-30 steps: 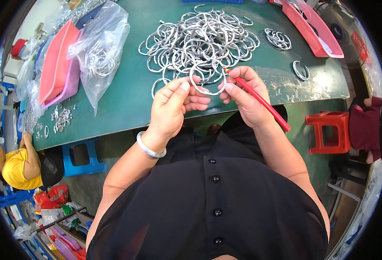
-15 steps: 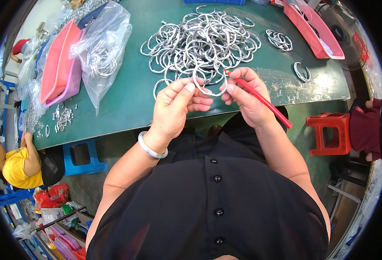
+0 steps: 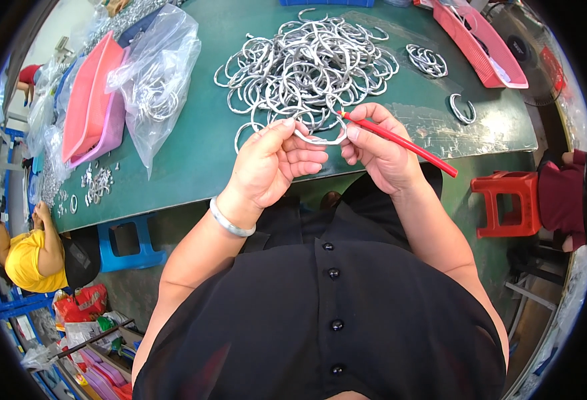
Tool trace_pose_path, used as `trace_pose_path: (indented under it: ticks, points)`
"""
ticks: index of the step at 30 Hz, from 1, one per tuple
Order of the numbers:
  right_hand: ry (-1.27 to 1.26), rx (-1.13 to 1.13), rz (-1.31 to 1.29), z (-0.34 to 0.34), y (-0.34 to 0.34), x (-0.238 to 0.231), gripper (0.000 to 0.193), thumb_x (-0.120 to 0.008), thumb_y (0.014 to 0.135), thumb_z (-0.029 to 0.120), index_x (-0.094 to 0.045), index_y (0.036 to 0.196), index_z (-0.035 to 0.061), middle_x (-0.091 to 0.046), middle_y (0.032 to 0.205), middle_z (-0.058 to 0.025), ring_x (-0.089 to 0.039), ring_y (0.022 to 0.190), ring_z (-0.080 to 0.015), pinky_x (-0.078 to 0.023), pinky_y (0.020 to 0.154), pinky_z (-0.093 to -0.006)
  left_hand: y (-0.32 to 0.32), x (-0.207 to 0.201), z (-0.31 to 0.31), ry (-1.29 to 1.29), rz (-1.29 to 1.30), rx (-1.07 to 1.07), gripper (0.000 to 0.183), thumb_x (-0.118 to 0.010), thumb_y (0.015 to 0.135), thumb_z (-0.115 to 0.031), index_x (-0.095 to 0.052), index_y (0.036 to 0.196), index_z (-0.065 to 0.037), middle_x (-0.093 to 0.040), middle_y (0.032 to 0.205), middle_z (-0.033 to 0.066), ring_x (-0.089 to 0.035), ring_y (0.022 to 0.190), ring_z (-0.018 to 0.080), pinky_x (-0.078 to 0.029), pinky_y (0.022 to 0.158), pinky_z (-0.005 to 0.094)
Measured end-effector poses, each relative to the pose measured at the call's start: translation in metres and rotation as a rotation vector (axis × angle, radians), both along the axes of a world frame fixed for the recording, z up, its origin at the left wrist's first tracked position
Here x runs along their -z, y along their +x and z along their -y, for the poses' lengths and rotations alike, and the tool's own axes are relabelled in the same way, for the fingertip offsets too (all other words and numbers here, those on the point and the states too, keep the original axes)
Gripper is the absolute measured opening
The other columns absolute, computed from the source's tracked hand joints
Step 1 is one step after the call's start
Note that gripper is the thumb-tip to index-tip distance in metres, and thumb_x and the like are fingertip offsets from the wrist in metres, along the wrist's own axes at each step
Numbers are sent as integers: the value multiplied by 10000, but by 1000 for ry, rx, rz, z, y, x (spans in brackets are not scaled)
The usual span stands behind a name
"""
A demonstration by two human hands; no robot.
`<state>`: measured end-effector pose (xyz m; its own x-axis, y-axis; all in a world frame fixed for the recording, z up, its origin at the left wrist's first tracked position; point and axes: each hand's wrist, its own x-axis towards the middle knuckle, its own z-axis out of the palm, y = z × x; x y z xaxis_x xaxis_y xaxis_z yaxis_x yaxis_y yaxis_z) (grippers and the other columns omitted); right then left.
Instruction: The person picks up a metal hook, marks a section of the hook with a red pen, and places the hook into a pink tray. The person repeats this process for several other hooks from a large pile on the table.
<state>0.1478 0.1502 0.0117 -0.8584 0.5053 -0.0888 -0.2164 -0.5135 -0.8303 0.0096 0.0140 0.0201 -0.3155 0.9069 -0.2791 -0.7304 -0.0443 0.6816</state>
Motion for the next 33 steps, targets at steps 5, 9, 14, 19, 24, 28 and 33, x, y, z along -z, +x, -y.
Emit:
trace_pose_path:
  ticks: [5, 9, 14, 19, 24, 28, 33]
  points:
    - [5, 7, 10, 0, 0, -4, 199, -594, 783, 58, -475, 942, 63, -593, 756, -78, -567, 590, -120, -447, 526, -224, -8, 7, 0, 3, 150, 54, 243, -397, 907, -223, -521, 876, -17, -624, 846, 167, -633, 739, 233, -534, 641, 311]
    - [1, 9, 14, 0, 1, -5, 200, -599, 783, 64, -478, 942, 66, -595, 756, -77, -567, 587, -117, -447, 523, -221, -8, 10, -1, 8, 269, 76, 236, -408, 905, -221, -526, 868, -20, -628, 834, 159, -634, 734, 222, -533, 635, 300]
    - [-1, 18, 5, 2, 2, -6, 197, -597, 785, 64, -478, 943, 63, -594, 756, -75, -569, 593, -118, -448, 526, -221, -5, 11, -2, -10, 282, 69, 239, -410, 908, -216, -540, 873, -19, -633, 805, 142, -635, 700, 204, -530, 609, 276]
    - [1, 26, -14, 5, 3, -7, 202, -594, 786, 57, -478, 950, 53, -593, 759, -79, -569, 607, -120, -448, 534, -223, -6, 17, -2, -23, 260, 87, 247, -401, 914, -209, -551, 896, -14, -635, 784, 126, -632, 668, 185, -524, 587, 258]
    - [122, 65, -55, 8, 2, -7, 227, -596, 781, 44, -470, 969, 37, -574, 771, -67, -565, 633, -116, -445, 543, -219, -4, 19, -2, -71, 92, 91, 255, -401, 914, -205, -544, 954, 4, -631, 791, 127, -628, 661, 185, -525, 592, 262]
    - [157, 67, -68, 10, 2, -6, 241, -603, 773, 33, -465, 971, 39, -566, 770, -56, -565, 640, -114, -447, 550, -217, -1, 17, -3, -76, 37, 72, 245, -404, 914, -194, -540, 964, 3, -628, 802, 124, -628, 660, 188, -527, 591, 265]
    - [197, 85, -53, 15, 1, -9, 262, -614, 757, 12, -461, 967, 44, -558, 777, -47, -556, 646, -106, -451, 570, -210, -1, 21, -3, -46, -63, 58, 218, -424, 911, -195, -538, 942, -12, -622, 817, 116, -630, 670, 187, -531, 588, 271]
